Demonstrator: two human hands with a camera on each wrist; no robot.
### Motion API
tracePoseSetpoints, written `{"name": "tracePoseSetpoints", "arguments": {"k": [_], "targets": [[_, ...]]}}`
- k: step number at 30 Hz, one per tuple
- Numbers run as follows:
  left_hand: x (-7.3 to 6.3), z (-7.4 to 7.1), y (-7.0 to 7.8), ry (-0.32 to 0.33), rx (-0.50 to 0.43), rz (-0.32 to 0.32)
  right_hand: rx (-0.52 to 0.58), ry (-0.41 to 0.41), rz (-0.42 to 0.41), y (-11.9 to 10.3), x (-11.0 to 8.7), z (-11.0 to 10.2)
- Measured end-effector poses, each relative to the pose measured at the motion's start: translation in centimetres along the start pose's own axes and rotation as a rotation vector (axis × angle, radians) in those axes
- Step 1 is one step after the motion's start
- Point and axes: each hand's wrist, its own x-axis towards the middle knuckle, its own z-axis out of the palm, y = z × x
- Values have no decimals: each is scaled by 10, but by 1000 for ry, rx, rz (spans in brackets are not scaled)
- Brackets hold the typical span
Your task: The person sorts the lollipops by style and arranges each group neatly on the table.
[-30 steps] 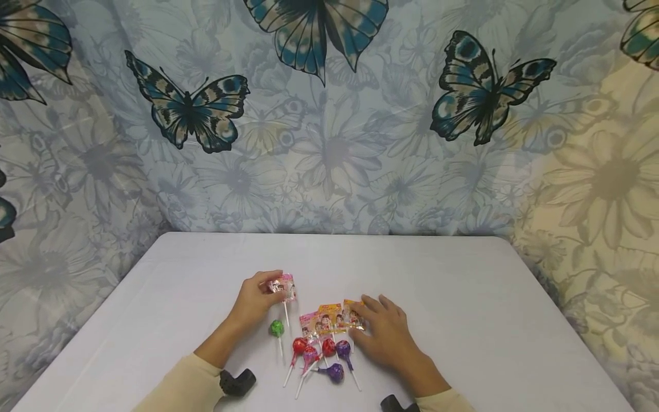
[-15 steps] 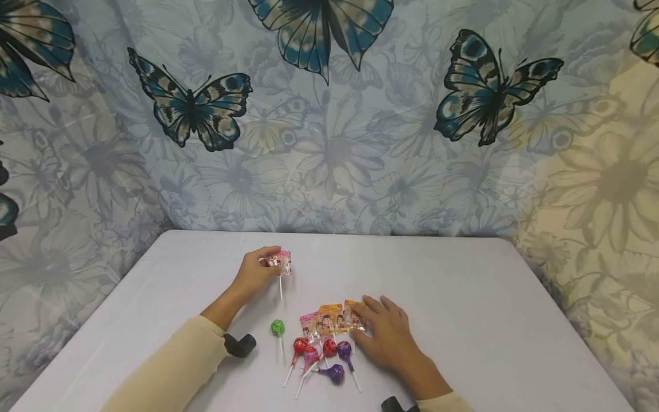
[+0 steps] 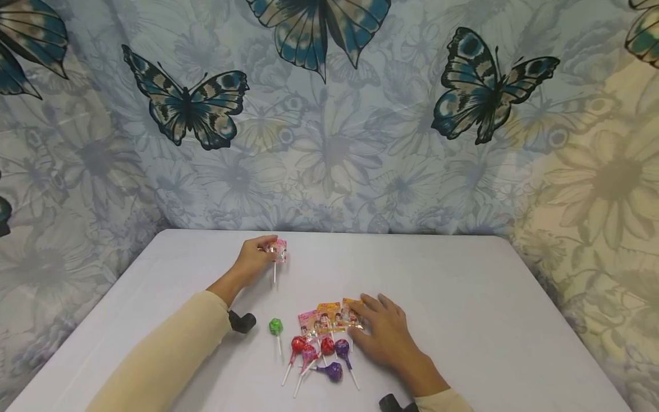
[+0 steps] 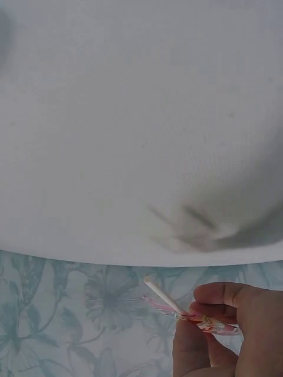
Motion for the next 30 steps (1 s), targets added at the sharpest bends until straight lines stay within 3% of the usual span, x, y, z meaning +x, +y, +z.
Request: {"name": "tracePoseSetpoints", "arguments": {"k": [7, 13, 30], "targets": [[14, 3, -7, -30, 16, -56, 27, 5, -5, 1, -1, 3], [19, 9, -15, -23, 136, -48, 23, 2, -3, 1, -2, 1], [20, 4, -25, 26, 397, 169, 9, 5, 3, 1, -2, -1]]}}
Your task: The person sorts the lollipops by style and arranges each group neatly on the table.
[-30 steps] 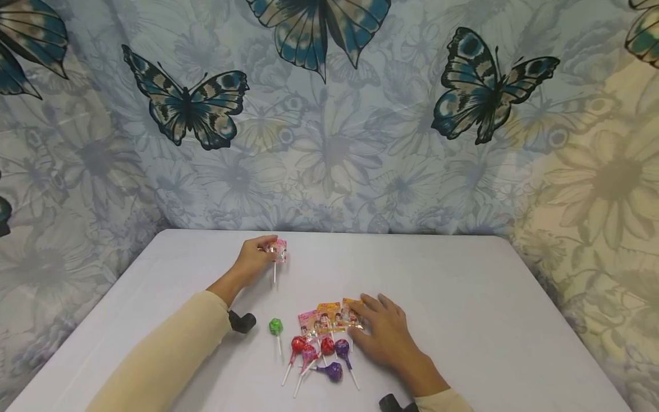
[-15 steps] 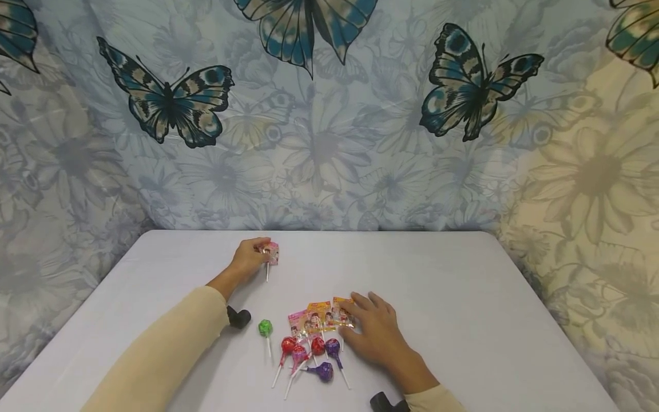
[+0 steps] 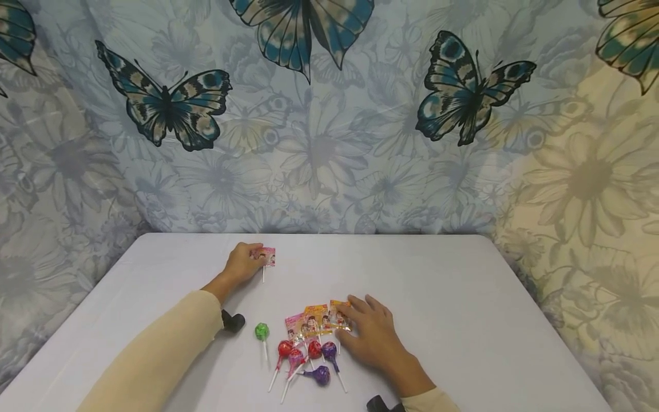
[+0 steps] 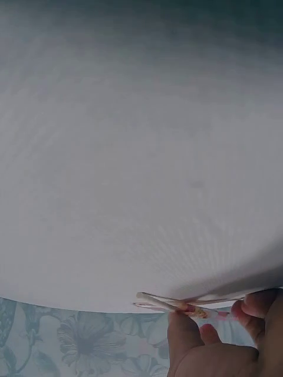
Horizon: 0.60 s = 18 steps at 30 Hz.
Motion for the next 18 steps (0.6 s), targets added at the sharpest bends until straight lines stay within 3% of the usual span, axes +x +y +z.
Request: {"name": "tracePoseSetpoints", "arguments": {"k": [10, 18], "targets": [[-5, -4, -18, -23, 13, -29, 0, 0, 6, -5, 0, 3], [-7, 2, -23, 18, 17, 48, -6, 25, 6, 0, 1, 3]]}}
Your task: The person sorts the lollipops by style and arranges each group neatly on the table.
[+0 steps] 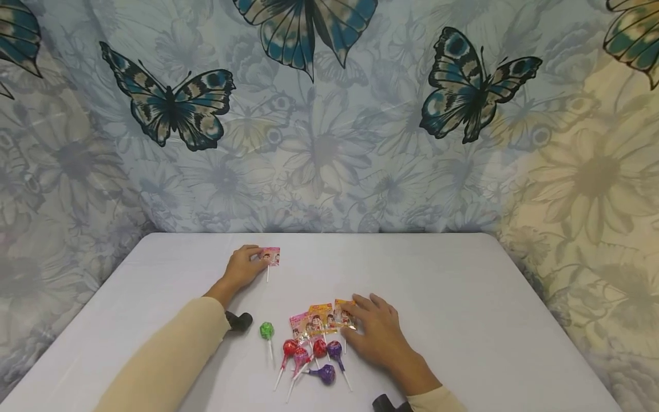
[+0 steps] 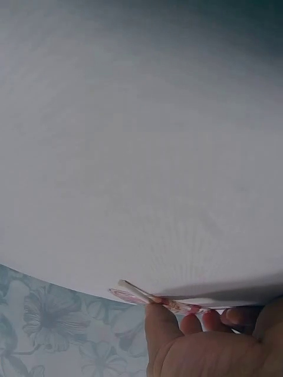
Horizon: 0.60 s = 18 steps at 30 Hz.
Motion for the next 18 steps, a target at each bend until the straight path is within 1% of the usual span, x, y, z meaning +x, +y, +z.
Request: {"name": "tracePoseSetpoints", "arguments": {"k": [6, 11, 14, 18], "targets": [[1, 7, -4, 21, -11, 19, 29, 17, 16, 6, 0, 1], [2, 8, -3, 12, -23, 4, 113, 62, 22, 7, 0, 0], [2, 7, -2, 10, -23, 1, 157, 88, -5, 8, 1, 1], [1, 3, -2, 29, -10, 4, 167, 104, -67, 10, 5, 2]]}}
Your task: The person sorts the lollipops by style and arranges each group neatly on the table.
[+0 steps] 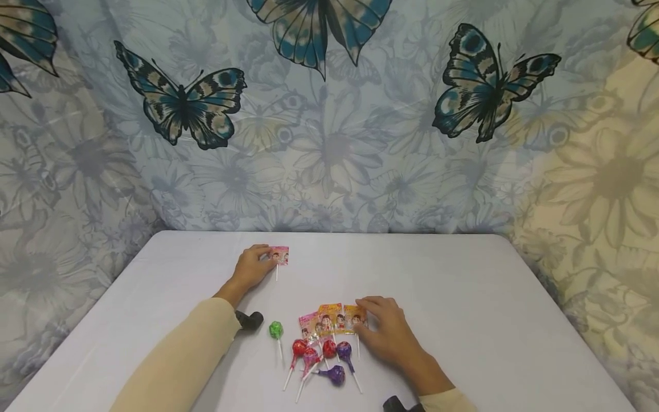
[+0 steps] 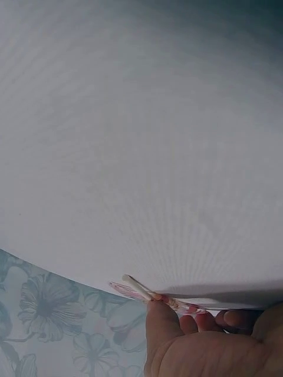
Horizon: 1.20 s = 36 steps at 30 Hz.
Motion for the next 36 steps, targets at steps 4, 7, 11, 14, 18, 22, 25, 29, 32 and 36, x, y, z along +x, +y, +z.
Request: {"name": "tracePoseSetpoints", "arguments": {"k": [4, 7, 11, 14, 18, 22, 25, 29, 32, 36], "targets": [[0, -1, 2, 5, 5, -5, 18, -32, -17, 2, 1, -3], [-1, -1, 2, 7, 3, -6, 22, -76, -2, 3, 2, -5], [-1, 0, 3, 9, 2, -1, 9, -122, 4, 2, 2, -7], [-1, 0, 3, 11, -1, 0, 4, -138, 1, 3, 1, -8], [-1, 1, 5, 17, 1, 4, 8, -138, -11, 4, 0, -7], [-1, 1, 6, 11, 8, -2, -2, -127, -41, 6, 0, -7], [-1, 1, 6, 6, 15, -5, -12, -117, -60, 7, 0, -7], [-1, 1, 6, 7, 22, -1, -7, -103, -80, 7, -1, -6], [-1, 1, 5, 9, 23, -2, -8, -115, -86, 6, -2, -5], [-1, 1, 3, 11, 30, -4, -15, -142, -85, 4, -1, -4]]}}
